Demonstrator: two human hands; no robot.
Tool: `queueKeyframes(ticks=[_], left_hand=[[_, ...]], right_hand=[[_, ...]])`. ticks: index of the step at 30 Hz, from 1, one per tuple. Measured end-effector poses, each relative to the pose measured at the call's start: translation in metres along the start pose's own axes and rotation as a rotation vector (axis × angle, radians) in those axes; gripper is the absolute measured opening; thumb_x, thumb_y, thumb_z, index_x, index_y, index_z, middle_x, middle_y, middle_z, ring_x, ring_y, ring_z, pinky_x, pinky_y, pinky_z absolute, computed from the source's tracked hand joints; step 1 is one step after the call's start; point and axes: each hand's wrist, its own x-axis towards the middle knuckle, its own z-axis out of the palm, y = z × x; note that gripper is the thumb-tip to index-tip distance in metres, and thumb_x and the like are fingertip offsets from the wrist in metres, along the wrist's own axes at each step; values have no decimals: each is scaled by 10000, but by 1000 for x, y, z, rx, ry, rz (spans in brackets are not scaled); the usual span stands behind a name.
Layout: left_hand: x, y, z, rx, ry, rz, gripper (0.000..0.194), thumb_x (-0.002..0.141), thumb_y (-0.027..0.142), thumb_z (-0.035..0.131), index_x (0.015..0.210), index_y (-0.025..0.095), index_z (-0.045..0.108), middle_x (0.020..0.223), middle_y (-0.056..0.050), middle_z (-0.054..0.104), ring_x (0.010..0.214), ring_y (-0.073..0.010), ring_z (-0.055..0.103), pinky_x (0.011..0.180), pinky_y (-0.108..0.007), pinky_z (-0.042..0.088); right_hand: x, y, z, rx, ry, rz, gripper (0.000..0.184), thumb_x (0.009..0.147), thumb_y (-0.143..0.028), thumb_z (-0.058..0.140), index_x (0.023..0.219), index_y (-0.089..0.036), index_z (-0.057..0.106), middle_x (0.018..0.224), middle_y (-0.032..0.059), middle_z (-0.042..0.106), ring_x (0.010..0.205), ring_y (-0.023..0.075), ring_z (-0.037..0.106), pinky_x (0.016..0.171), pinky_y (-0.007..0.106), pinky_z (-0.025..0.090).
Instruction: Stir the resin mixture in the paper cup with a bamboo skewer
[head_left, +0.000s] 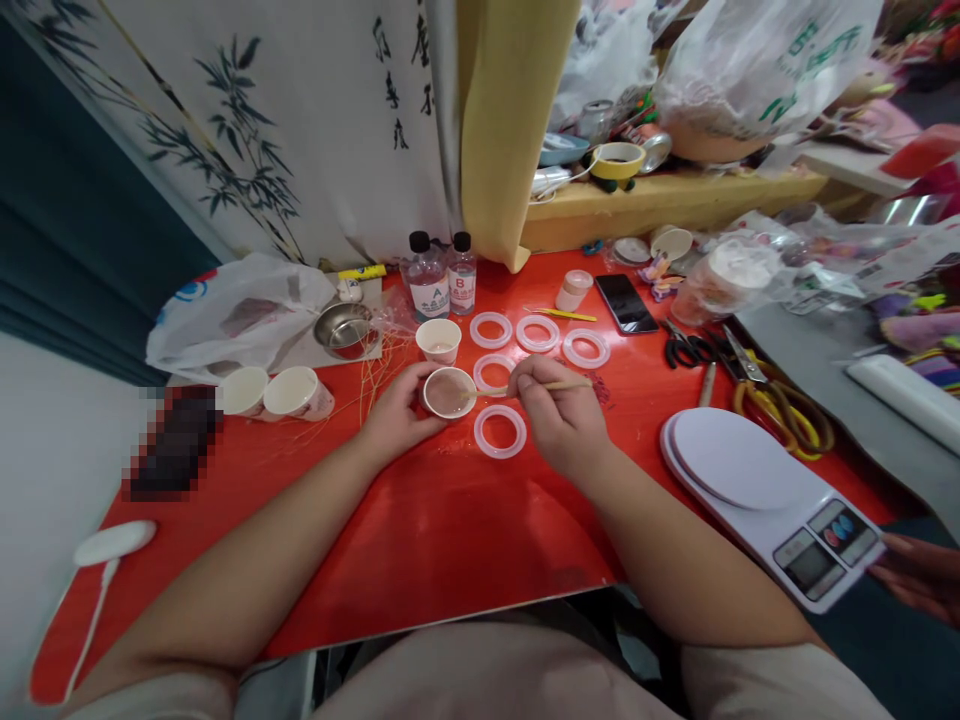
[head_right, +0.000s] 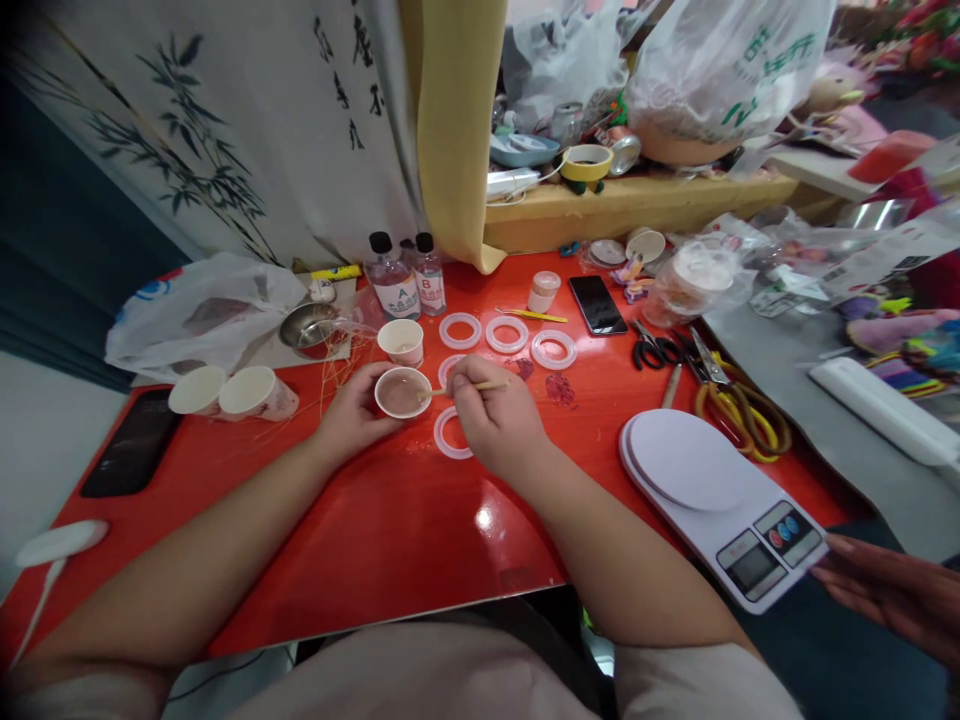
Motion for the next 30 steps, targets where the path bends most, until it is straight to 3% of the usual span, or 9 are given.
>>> queueKeyframes(ticks=[8, 19, 24, 30], left_hand=[[-1, 1, 1, -37, 0, -31, 682, 730, 307, 906, 1331, 240, 591, 1410, -148, 681, 1287, -336, 678, 1118, -540, 523], [-1, 0, 0, -22, 21, -18, 694, 729, 320, 913, 1343, 255, 596, 1398, -137, 691, 1277, -335, 686, 1106, -547, 537], [-1, -2, 0, -13, 14, -2, 686, 737, 295, 905, 1342, 247, 584, 1389, -132, 693, 1262, -312, 693, 1106, -528, 541], [0, 2, 1, -15, 15, -12, 680, 740, 295, 896, 1343, 245, 585, 1390, -128, 694, 1266, -307, 693, 1100, -511, 553]], right_hand=[[0, 0, -1, 3, -18, -2, 203, 968, -179, 479, 806, -217, 594, 710, -7, 564, 642, 154, 498, 613, 305, 380], [1, 1, -1, -15, 85, 2, 205, 987, -209, 479, 826, -220, 605, 703, -5, 560, 655, 162, 510, 635, 317, 395], [0, 1, -1, 61, -16, 50, 217, 979, -191, 477, 792, -223, 584, 688, -13, 552, 630, 152, 494, 610, 304, 388], [0, 5, 2, 43, -23, 35, 202, 1019, -250, 477, 874, -218, 613, 665, -28, 483, 598, 147, 437, 585, 300, 356]])
